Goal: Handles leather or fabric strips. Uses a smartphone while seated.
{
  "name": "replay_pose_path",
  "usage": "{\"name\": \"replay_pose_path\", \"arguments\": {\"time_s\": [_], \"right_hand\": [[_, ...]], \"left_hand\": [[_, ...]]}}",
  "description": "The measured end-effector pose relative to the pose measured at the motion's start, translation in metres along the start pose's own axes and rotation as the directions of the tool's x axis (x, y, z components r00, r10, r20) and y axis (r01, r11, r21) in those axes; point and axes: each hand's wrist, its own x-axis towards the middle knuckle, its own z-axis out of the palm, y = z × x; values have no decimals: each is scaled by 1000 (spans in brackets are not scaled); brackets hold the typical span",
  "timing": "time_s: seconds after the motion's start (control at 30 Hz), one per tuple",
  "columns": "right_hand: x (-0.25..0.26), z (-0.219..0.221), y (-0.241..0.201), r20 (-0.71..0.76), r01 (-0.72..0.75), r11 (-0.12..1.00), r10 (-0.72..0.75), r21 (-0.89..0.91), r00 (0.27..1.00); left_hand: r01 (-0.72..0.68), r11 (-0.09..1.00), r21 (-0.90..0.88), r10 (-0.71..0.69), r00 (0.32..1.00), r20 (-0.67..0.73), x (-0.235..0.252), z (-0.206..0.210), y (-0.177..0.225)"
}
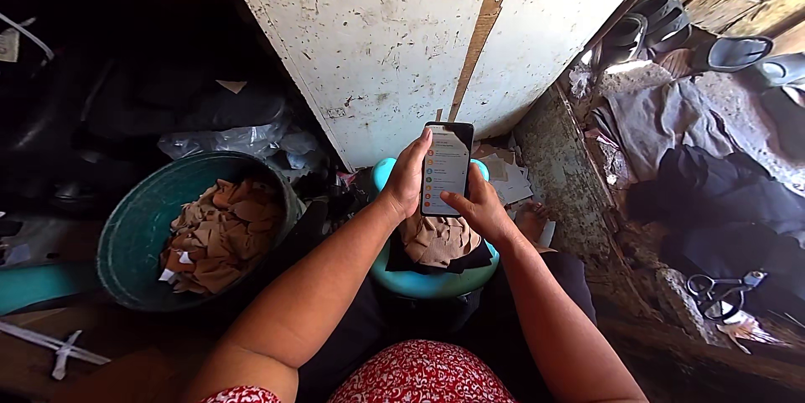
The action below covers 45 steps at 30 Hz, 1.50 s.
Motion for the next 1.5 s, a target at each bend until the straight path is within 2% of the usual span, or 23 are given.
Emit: {"name": "replay_pose_path", "arguments": {"time_s": [0.13,0.33,0.53,0.8,1.5], "right_hand": [[1,-3,-1,73,-58,997,55,47,996],[0,-1,-7,197,-150,978,120,145,973],[0,-1,-6,197,-155,976,124,152,973],[1,0,-5,206,-147,976,113,161,972],[-1,-1,-5,205,-156,974,121,162,971]], "left_hand": [[-19,999,-39,20,999,26,-1,-2,8],[-54,999,2,54,998,-34,6,-11,14],[-8,1000,21,9,999,-31,-1,-10,15],[-18,1000,7,18,999,36,4,-15,16],[5,1000,-11,-5,998,59,6,-16,14]]}}
